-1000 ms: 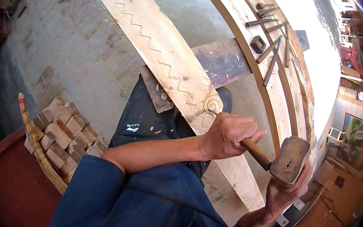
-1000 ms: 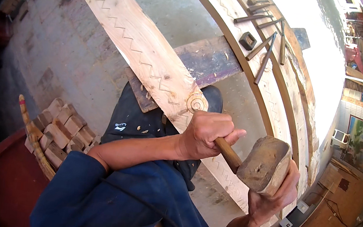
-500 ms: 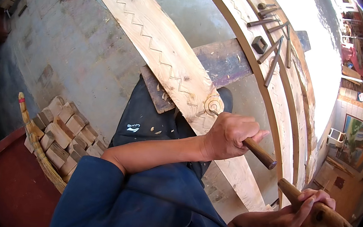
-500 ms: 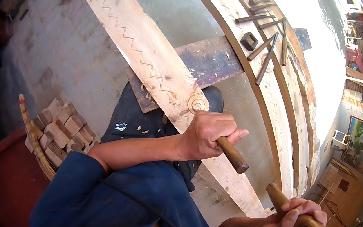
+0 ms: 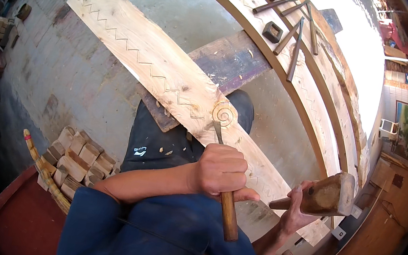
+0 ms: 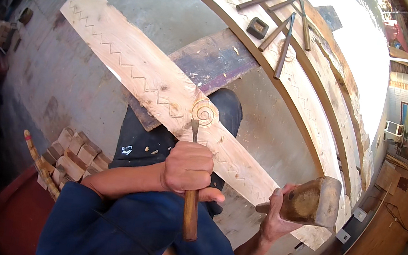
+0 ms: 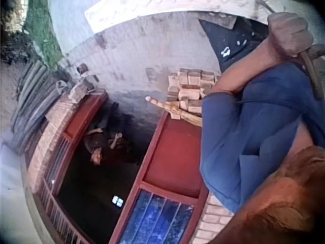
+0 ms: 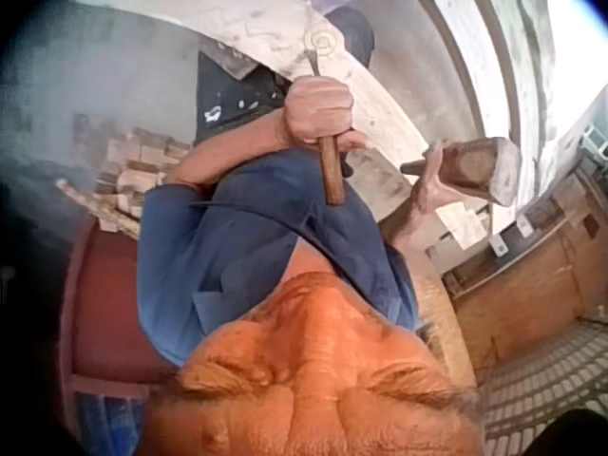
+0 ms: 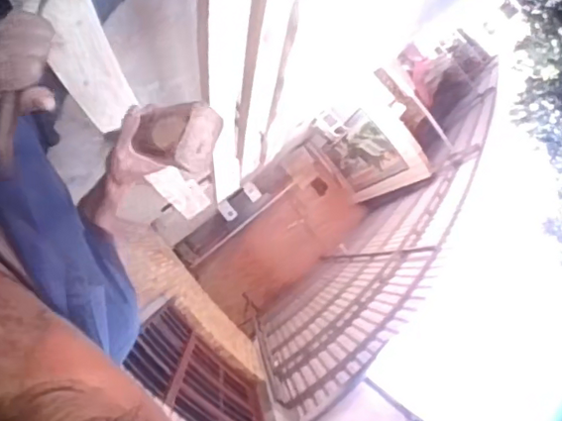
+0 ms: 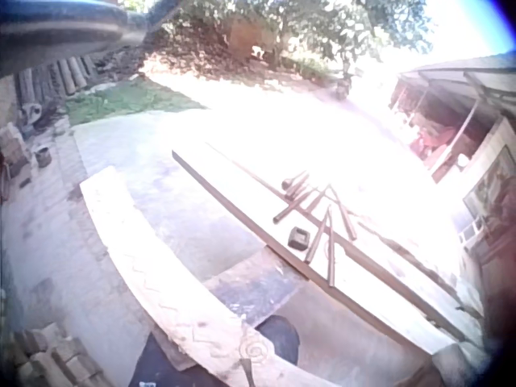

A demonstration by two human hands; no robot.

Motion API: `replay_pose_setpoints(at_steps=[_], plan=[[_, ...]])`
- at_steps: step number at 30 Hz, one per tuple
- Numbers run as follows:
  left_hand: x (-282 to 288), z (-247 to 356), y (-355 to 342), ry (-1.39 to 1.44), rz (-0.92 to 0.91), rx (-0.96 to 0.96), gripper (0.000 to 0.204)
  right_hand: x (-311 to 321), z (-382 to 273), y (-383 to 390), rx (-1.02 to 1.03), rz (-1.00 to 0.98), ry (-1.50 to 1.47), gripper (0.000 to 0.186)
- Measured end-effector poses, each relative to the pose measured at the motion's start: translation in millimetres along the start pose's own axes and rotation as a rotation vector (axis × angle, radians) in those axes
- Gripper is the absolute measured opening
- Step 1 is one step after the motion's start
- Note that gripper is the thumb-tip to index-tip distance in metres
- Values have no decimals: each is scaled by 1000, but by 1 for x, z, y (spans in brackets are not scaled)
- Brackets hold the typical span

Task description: The person carves a decorative pattern into a long wooden plank using a chisel and a wooden mallet. They repeatedly strike the chisel to deepen zigzag and spiral designs along the plank's surface.

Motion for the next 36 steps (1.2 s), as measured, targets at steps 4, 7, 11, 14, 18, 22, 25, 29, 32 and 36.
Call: replay_pose_setpoints(at_steps=[4,7,11,14,18,22,25,29,32,36], plan=[[-30,15,6,-18,-118,-23,56,-12,41,11,-269,-36,51,23],[-36,11,5,-57,-122,-31,53,-12,63,11,-345,-79,122,20],[-41,1,4,-92,-66,4,54,-12,71,10,-394,-103,155,20],[-44,-3,6,-109,-33,-6,59,-12,76,10,-396,-110,148,21],[-44,-8,5,-123,-42,7,59,-12,79,8,-328,-115,174,23],[-44,-13,5,-123,-36,17,59,-13,77,7,-389,-142,195,22],[-45,-13,3,-132,-29,14,59,-13,76,8,-382,-137,189,22],[-46,-14,-1,-161,-15,34,59,-18,67,7,-355,-118,186,22],[-49,-17,-4,-181,14,81,56,-16,73,10,-302,-83,101,24],[-56,-30,-20,-232,67,173,51,6,49,-7,-269,-9,177,40]])
Point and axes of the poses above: each hand's wrist, its own y-axis away from the middle knuckle, its own x-axis out of the back of the hand, z = x × y, the point moved 6 cm from there along -y, towards the middle knuckle, and after that the axes turned 1 degree about z, right-handed, at the moved point
